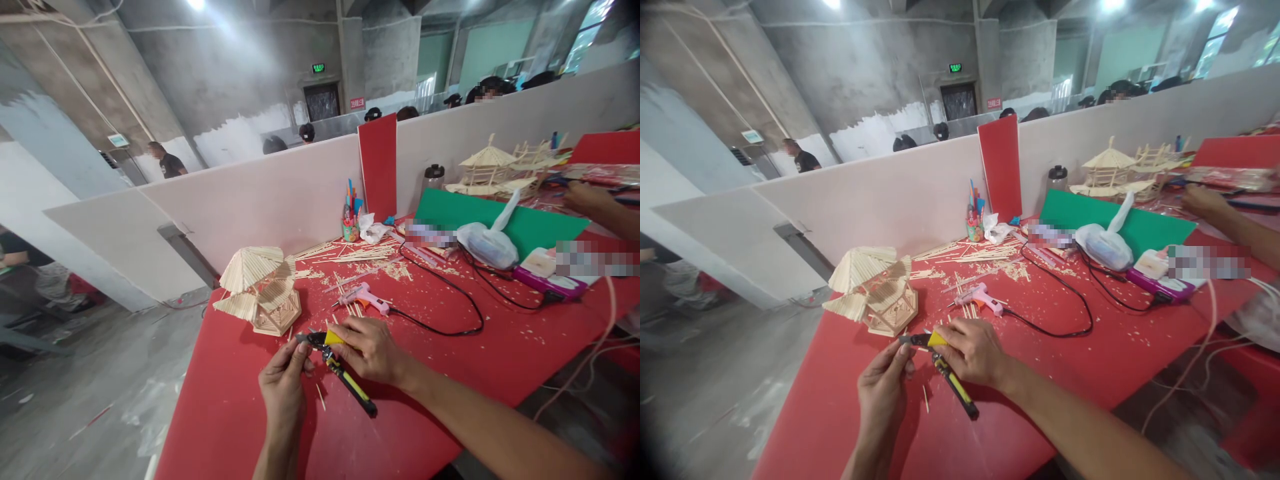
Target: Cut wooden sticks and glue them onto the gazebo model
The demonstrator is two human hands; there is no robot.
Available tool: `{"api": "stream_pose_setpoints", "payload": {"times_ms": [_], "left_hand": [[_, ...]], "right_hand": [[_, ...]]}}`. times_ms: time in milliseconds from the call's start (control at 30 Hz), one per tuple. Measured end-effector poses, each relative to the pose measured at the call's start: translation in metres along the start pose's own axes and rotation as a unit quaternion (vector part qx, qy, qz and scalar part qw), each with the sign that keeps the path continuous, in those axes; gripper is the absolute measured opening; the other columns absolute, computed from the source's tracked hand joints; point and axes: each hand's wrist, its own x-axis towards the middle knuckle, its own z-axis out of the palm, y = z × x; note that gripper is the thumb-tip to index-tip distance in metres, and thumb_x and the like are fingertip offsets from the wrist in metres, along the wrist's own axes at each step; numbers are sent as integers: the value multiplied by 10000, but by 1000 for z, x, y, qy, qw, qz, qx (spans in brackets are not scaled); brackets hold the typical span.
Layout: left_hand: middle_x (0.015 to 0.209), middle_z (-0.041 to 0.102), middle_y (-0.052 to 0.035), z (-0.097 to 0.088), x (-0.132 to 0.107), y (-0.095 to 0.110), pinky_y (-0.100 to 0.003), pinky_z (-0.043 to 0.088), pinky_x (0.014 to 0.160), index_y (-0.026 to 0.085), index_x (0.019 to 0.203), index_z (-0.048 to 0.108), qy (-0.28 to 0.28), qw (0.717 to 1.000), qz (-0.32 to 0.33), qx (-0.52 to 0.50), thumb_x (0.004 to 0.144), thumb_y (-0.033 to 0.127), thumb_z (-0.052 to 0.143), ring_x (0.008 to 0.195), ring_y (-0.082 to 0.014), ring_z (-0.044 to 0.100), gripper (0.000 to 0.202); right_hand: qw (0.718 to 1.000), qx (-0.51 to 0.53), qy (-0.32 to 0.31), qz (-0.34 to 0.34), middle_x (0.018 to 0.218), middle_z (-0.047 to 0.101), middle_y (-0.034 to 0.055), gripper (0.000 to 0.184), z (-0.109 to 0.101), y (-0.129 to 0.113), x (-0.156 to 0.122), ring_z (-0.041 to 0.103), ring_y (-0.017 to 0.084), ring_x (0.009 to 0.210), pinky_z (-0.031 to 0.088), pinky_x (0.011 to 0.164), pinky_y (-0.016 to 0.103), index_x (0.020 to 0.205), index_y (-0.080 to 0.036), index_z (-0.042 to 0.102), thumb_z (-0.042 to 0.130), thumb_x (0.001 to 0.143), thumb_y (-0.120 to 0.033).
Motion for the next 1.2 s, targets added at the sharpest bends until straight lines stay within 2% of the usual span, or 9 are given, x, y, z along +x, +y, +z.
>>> {"api": "stream_pose_setpoints", "payload": {"times_ms": [133,333,667,967,1200], "left_hand": [[479,590,2,0,1,-2,-228,421,455,151,800,805,-13,1000,3,5,557,378,882,437,-95,481,341],[491,595,3,3,2,-1,-224,430,472,154,850,807,-13,999,-49,-10,541,383,892,445,-92,491,394],[493,590,3,4,2,3,-241,445,489,150,764,804,-31,998,-60,-2,513,380,889,455,-102,495,351],[497,595,-5,6,0,9,-251,446,499,141,751,800,-34,998,-35,43,540,398,875,465,-113,506,341],[479,582,6,1,1,0,-222,412,493,150,791,801,-31,999,-20,34,582,394,866,454,-90,477,327]], "right_hand": [[1000,-16,17,4,842,661,71,334,2,1,-1,606,176,723,432,641,297,1193,-163,658,490,991,-370],[999,16,45,23,897,685,77,313,4,5,-2,632,171,754,467,672,282,1218,-191,650,503,987,-342],[998,64,2,23,886,691,73,326,2,3,-2,648,181,777,479,679,284,1213,-196,657,498,982,-362],[995,86,-29,42,866,679,62,322,-1,4,0,633,166,759,460,666,264,1184,-194,674,489,988,-369],[997,63,-22,32,850,668,59,337,-1,3,1,624,162,744,448,653,259,1189,-187,668,474,996,-382]]}}
